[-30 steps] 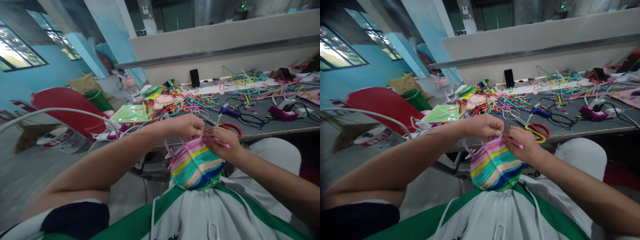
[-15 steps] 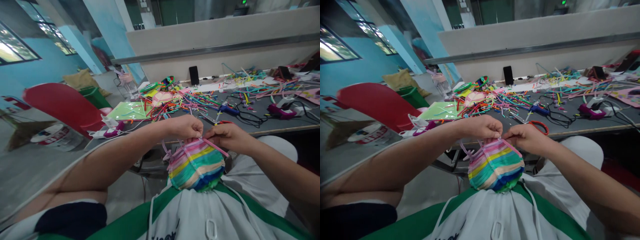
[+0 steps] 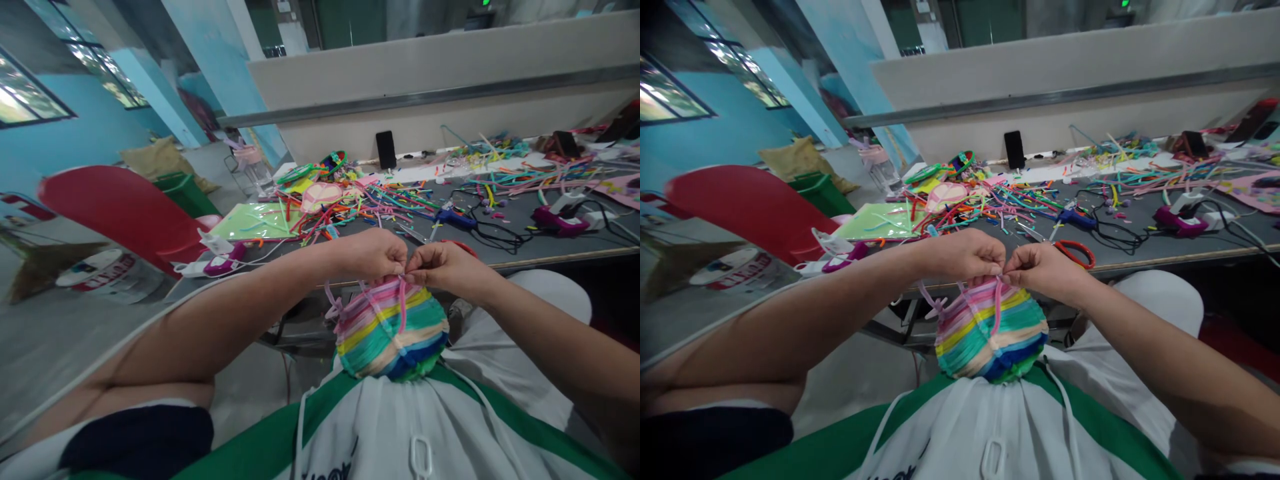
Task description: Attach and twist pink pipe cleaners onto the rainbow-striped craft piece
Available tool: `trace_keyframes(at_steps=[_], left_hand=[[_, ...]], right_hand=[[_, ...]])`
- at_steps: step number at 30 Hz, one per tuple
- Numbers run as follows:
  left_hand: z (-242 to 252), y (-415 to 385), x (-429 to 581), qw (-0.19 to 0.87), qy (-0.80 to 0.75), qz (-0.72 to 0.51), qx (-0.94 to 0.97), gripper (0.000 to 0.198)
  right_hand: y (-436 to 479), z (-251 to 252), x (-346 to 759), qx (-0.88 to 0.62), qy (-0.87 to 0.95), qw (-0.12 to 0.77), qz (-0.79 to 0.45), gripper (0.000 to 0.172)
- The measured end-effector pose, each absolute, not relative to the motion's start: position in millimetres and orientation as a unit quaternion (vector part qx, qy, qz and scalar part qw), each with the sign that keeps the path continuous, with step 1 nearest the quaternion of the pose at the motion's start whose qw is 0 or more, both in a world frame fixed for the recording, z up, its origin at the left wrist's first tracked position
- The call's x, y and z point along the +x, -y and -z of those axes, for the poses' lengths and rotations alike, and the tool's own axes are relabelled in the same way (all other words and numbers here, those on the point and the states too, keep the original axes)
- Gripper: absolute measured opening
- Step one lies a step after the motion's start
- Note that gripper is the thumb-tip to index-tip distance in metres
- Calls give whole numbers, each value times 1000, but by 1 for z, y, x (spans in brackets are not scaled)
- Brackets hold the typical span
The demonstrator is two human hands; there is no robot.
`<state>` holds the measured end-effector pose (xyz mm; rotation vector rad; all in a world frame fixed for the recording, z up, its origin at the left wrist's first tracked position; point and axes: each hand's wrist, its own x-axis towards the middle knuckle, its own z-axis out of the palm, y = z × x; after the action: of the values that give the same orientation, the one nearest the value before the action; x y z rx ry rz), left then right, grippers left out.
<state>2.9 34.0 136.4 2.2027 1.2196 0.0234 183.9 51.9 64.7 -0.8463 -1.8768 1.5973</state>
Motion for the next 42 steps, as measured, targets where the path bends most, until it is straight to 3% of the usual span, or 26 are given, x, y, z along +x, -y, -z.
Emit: trace_keyframes(at_steps=[5,13,23,38,42], left_hand=[[-132,-37,0,318,-462,-15,828,8],[-130,-37,1,299,-468,-12,832,8],[-130,-30,4,360,-494,-18,791,7],[-121,-35,-1,423,-486,-57,762,5],[-122,-35,-4,381,-480,-55,788,7]], right_hand=[[-45,-57,182,-332,737,296,-509,28],[-29,-51,178,-330,837,345,-267,13],[-30,-43,177,-363,775,332,-397,22],[-23,-35,174,-347,668,389,-531,29],[-22,-35,172,-346,658,390,-543,35]])
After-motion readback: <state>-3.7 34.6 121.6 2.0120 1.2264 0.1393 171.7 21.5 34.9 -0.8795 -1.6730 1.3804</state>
